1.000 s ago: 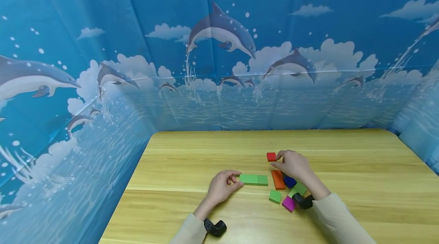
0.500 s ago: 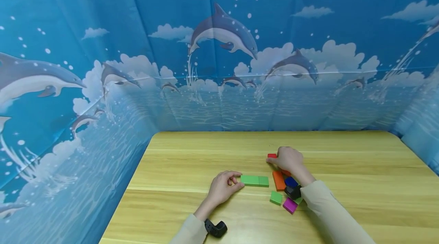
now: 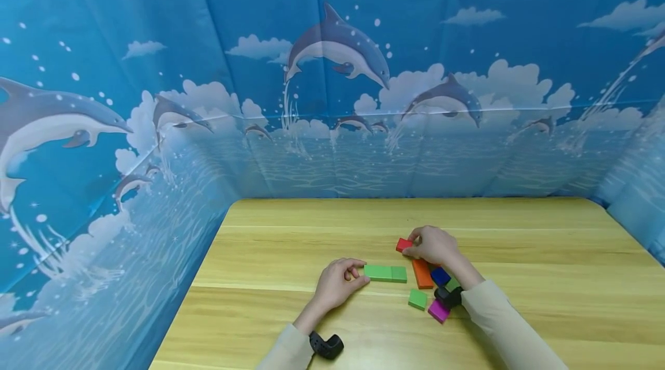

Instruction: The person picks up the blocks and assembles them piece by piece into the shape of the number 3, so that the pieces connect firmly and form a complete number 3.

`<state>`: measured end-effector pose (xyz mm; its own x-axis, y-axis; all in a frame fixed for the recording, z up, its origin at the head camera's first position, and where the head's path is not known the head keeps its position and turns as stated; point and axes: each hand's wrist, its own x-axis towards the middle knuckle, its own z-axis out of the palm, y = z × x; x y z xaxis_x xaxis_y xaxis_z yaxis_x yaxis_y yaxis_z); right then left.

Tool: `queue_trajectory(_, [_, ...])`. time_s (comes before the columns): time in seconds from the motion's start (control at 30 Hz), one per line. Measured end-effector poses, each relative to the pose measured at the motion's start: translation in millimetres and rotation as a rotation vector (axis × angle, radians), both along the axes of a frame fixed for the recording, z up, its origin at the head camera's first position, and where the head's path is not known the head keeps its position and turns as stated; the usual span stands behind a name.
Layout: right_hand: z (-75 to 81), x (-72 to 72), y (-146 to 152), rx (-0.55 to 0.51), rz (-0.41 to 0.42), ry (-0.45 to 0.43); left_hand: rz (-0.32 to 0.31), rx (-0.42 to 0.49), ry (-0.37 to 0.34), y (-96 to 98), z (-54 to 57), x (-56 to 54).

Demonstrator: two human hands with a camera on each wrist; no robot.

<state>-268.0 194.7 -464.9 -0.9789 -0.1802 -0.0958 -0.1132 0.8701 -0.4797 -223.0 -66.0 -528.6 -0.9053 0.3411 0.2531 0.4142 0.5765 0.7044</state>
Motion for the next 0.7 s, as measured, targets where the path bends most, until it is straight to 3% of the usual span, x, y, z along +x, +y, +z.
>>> queue_trajectory(0.4, [-2.9, 11.7, 0, -0.032, 0.160, 0.061, 0.004, -0.007, -0.007, -0.3, 0.8, 0.4])
queue_trajectory(0.7, [-3.3, 20.3, 2, -0.015, 0.209, 0.097, 0.004, -0.011, 0.005, -1.0, 0.8, 1.4])
